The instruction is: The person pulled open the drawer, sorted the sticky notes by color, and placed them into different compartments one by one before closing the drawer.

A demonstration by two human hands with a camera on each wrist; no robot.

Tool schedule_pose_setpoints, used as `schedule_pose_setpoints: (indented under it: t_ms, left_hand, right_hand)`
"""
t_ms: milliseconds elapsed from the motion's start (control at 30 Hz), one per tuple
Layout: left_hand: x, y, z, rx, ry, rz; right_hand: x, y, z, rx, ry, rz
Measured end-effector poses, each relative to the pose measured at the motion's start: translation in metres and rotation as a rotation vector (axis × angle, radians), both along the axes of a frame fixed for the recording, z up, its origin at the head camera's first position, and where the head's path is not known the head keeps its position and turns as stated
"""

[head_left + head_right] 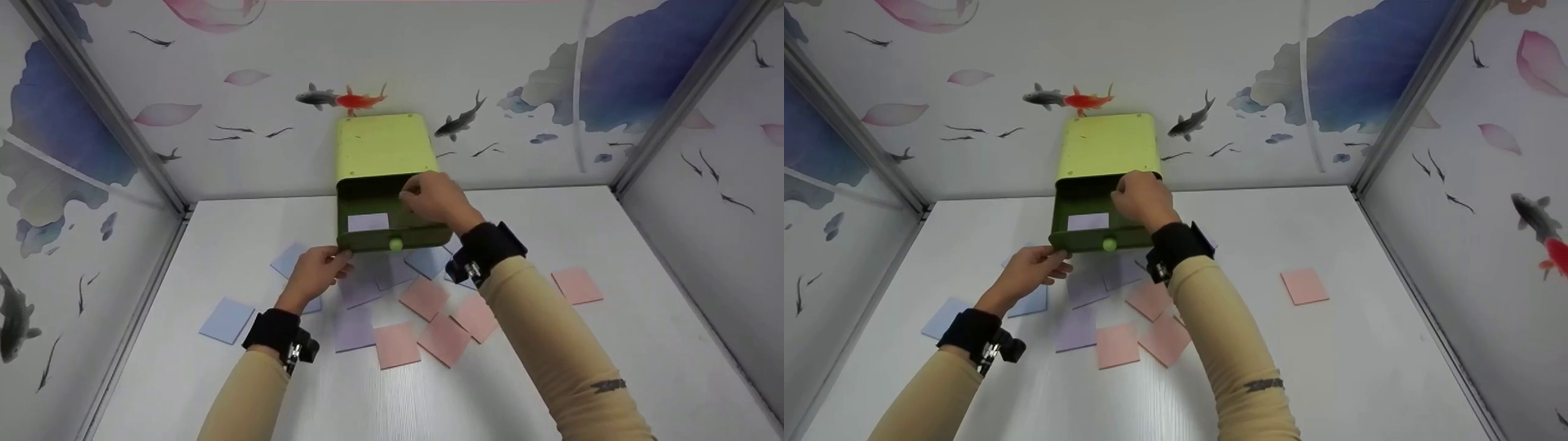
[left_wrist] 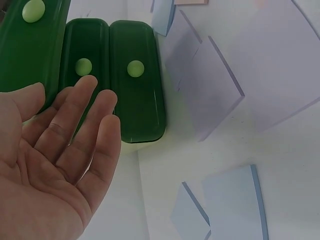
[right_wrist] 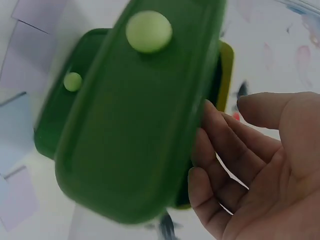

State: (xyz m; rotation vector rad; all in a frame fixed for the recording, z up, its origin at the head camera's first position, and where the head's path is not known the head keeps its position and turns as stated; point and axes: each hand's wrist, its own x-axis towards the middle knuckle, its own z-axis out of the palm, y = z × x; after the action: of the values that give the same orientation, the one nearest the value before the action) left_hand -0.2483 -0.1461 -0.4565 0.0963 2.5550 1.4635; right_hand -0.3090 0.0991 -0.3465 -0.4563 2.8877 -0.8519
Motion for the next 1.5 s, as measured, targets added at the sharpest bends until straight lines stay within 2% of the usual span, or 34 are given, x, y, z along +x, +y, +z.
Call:
schedule_pose_setpoints:
  t_ms: [67, 200, 367, 500, 767, 867, 1033, 1200, 1367, 1500]
  left_hand:
    - [0.000, -0.001, -0.001, 0.005, 0.002, 0.000]
    - [0.000, -0.001, -0.001, 0.013, 0.008, 0.000]
    - [0.001, 0.000, -0.001, 0.000, 0.013, 0.003]
    - [0.001, 0.001, -0.001, 0.001, 0.006, 0.010]
    - [0.000, 0.002, -0.003, 0.032, 0.003, 0.016]
    - [0.000, 0.002, -0.004, 0.029, 0.008, 0.018]
    - [-0.002, -0.002, -0.005, 0.037, 0.015, 0.014]
    - [-0.004, -0.007, -0.008, 0.057, 0.008, 0.016]
    - [-0.006, -0.006, -0.010, 0.078, 0.017, 0.009]
    - [-0.007, -0.005, -0.013, 0.080, 0.022, 0.012]
  right_hand:
    - [0.000, 0.012, 0.005, -0.035, 0.029, 0.008]
    - [-0.003, 0.041, 0.009, -0.077, 0.058, -0.033]
    - [-0.006, 0.083, 0.001, -0.100, 0.037, -0.122]
    - [-0.005, 0.112, -0.020, -0.077, -0.009, -0.173]
    - [-0.003, 0.147, -0.083, 0.001, -0.182, -0.238]
    - [-0.001, 0.158, -0.103, 0.037, -0.211, -0.252]
    - [-0.001, 0.160, -0.130, 0.056, -0.241, -0.239]
    - [-0.009, 0.145, -0.147, 0.050, -0.277, -0.199]
    - [-0.020, 0.127, -0.160, 0.107, -0.292, -0.259]
    - [-0.024, 0.116, -0.169, 0.147, -0.266, -0.290]
